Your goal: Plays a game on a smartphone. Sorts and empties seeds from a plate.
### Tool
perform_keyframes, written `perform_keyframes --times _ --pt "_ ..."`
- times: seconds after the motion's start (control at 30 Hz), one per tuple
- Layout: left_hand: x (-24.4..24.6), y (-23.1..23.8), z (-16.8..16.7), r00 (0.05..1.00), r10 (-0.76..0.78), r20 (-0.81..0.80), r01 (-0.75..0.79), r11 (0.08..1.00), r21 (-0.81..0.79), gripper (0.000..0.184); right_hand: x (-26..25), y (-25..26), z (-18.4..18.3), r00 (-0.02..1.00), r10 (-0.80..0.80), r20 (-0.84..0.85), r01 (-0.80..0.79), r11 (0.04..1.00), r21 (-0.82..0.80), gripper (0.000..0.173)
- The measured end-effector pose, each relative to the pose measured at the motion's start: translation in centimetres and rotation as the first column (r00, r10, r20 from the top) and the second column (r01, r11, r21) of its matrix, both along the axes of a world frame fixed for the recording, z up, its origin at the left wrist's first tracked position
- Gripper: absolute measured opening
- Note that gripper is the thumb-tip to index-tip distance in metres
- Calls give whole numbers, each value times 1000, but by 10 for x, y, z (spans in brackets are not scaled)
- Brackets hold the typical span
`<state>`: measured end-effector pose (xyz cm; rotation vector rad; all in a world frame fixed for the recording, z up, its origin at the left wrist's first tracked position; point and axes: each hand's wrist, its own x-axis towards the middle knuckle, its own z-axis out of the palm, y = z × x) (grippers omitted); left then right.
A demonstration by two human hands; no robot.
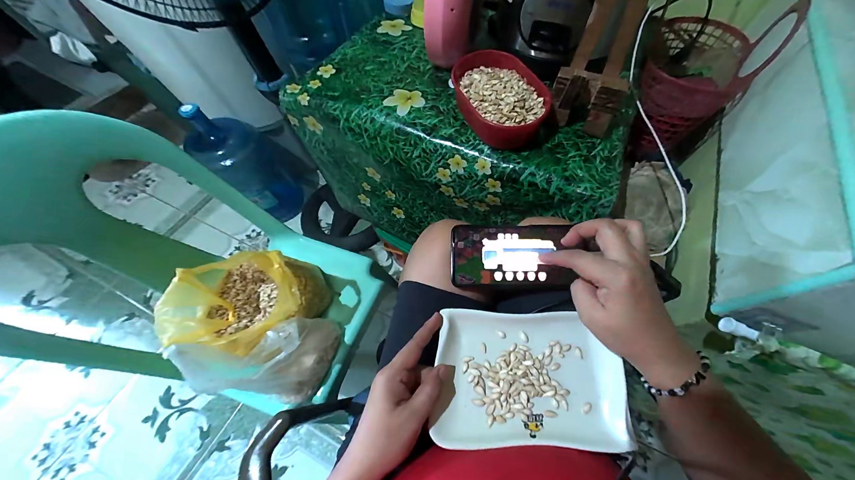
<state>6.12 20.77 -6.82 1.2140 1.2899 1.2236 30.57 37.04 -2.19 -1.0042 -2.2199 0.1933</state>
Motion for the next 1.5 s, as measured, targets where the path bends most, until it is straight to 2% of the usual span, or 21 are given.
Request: perform_keyframes --times 0.2,0.5,1.17,1.33,1.4,1.5 --pt "0 0 1 1000 -1 4 1 1000 -5 57 5 5 3 997 -71 -11 72 997 9 41" --pt "0 0 2 1000 1 3 -1 1000 -4 57 -7 3 -1 999 17 28 -17 1000 -23 36" --pt "0 0 1 1000 0 16 0 1000 -2 57 -15 5 0 996 55 71 -55 998 -12 38" --pt "0 -1 0 1000 -4 11 4 1000 -2 57 4 -6 16 995 95 5 -94 993 -65 42" --pt "0 0 1 1000 -5 6 5 1000 -3 58 17 -14 22 986 154 56 -146 981 -127 38" --pt "0 0 1 1000 -8 11 8 1000 -2 57 41 -27 24 919 338 204 -265 911 -317 31"
